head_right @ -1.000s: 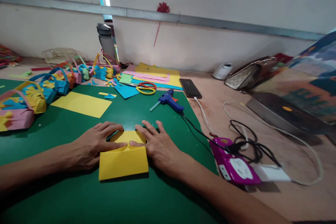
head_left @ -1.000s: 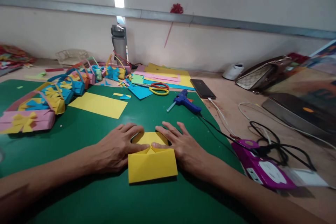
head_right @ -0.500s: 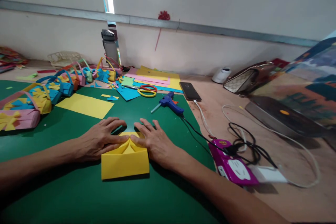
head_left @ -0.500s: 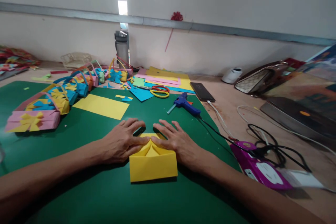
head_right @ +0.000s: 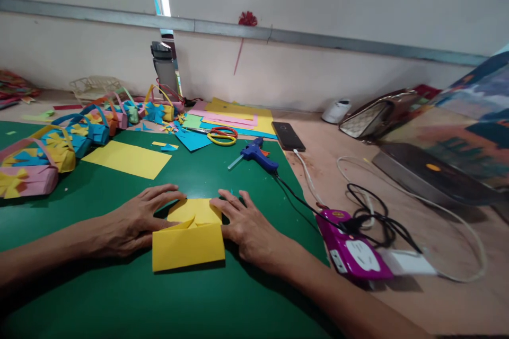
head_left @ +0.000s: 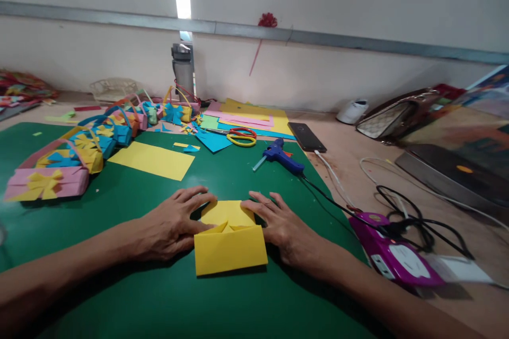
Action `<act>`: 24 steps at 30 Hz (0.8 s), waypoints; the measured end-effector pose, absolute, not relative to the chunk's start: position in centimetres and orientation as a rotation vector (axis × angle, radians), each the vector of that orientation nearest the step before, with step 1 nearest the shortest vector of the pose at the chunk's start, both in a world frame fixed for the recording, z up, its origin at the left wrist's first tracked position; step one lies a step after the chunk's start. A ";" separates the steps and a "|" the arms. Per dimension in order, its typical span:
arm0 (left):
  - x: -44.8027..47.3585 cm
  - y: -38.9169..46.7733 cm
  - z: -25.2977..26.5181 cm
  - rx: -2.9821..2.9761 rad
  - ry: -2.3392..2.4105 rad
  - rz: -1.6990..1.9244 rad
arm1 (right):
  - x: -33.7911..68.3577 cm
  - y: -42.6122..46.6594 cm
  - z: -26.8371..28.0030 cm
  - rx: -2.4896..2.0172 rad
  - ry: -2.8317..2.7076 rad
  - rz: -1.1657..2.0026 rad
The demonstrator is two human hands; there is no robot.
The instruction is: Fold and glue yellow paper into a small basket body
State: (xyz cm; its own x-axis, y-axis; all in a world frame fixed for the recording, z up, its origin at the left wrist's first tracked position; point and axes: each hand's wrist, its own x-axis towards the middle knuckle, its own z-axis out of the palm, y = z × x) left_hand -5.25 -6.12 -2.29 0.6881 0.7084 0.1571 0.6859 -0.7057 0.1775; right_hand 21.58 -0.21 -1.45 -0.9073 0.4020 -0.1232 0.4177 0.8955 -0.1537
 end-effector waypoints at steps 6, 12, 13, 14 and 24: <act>-5.0 -5.6 -2.9 2.781 1.165 0.308 | 21.0 -0.1 -1.8 0.660 2.973 -0.202; -4.5 -4.5 -3.2 2.803 1.195 0.332 | 20.3 0.2 -2.0 0.788 3.017 -0.080; -4.5 -4.4 -3.2 2.803 1.211 0.340 | 20.2 0.3 -2.0 0.842 3.017 -0.050; -4.5 -4.4 -3.2 2.803 1.226 0.347 | 20.2 0.4 -2.0 0.902 3.019 -0.024; -5.6 -4.8 -3.5 2.784 1.391 0.390 | 20.8 -1.9 0.6 1.383 3.286 -0.802</act>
State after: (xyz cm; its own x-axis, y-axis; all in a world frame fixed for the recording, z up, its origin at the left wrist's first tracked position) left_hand -5.61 -4.78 -3.52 0.5760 0.7878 0.2182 0.7865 -0.6068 0.1147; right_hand 20.79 -1.91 0.64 -0.6033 0.7446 0.2857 0.5294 0.6418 -0.5548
